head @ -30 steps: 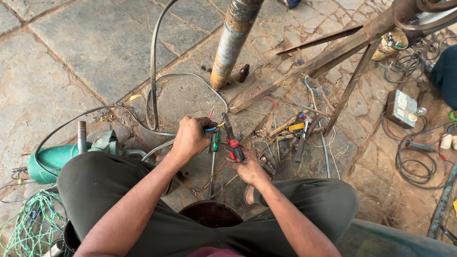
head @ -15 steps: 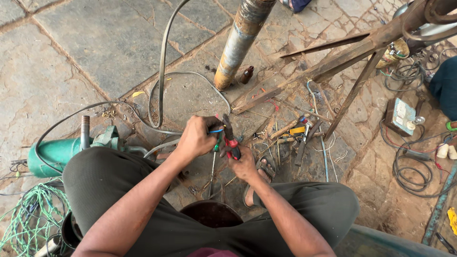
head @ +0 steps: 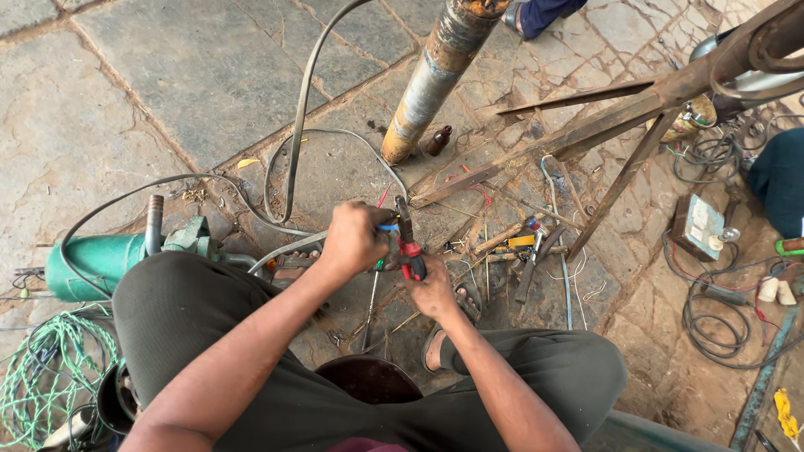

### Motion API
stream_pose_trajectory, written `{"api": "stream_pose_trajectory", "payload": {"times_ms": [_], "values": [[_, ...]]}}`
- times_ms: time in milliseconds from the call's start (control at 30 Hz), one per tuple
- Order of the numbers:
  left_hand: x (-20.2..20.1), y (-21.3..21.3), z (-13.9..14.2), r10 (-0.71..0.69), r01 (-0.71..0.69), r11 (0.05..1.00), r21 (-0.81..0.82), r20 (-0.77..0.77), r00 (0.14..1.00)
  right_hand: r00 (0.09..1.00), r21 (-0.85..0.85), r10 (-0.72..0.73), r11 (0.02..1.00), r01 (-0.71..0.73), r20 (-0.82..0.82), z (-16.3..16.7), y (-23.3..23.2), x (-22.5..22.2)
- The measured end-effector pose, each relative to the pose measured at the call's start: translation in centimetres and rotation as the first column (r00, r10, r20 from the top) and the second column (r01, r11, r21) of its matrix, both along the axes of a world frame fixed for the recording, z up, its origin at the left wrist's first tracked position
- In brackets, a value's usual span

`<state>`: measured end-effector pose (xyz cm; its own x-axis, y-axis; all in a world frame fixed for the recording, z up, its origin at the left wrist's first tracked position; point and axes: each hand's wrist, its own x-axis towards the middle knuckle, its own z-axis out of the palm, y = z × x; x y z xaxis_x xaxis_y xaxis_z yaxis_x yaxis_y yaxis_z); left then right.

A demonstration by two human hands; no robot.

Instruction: The person strips the outer insulation from a multi-core cable, then strips and twists the individual colored wires. They use pliers and scissors to prepare the wire ends for connection.

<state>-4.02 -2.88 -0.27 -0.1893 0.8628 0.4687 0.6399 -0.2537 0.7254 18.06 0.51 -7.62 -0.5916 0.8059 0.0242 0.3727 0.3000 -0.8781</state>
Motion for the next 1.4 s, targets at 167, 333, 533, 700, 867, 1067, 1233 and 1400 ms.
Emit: {"api": "stream_pose_trajectory", "payload": {"times_ms": [167, 333, 533, 700, 867, 1067, 1233, 1400], "values": [[0.8, 0.5, -1.2, -0.022, 0.024, 0.999, 0.043, -0.049, 0.999, 0.967, -0.005, -0.155, 0.987, 0.16, 0.204, 0.8, -0.4, 0.4], [-0.5, 2.0, -1.6, -0.051, 0.23, 0.9, -0.37, 0.433, 0.9, 0.998, 0.235, 0.04, 0.972, -0.026, -0.057, 1.0, 0.0, 0.4], [-1.7, 1.8, 0.3, -0.181, 0.398, 0.831, -0.389, 0.487, 0.855, 0.986, 0.238, -0.127, 0.966, 0.098, 0.108, 0.5, 0.7, 0.3], [-0.8, 0.3, 2.0, -0.189, 0.212, 0.942, -0.261, 0.109, 0.976, 0.997, -0.091, 0.076, 0.993, -0.073, 0.03, 1.4, 1.4, 2.3], [0.8, 0.5, 1.0, -0.102, 0.129, 0.969, -0.213, 0.135, 0.986, 0.979, -0.625, -0.155, 0.78, 0.04, -0.13, 1.4, -0.2, 2.8], [1.9, 0.7, -1.6, 0.157, -0.042, 0.921, -0.388, 0.268, 0.951, 0.528, -0.863, -0.762, 0.495, 0.103, -0.375, 3.3, 3.4, 3.4], [0.2, 2.2, -3.4, -0.139, 0.217, 0.926, -0.31, 0.255, 0.957, 0.581, -0.729, -0.705, 0.634, 0.258, -0.408, 6.6, 4.8, 5.6], [-2.9, 3.4, -5.2, -0.416, 0.621, 0.78, -0.082, 0.674, 0.611, 0.792, -0.692, -0.54, 0.688, 0.219, -0.286, 6.5, 1.3, 3.7]]}}
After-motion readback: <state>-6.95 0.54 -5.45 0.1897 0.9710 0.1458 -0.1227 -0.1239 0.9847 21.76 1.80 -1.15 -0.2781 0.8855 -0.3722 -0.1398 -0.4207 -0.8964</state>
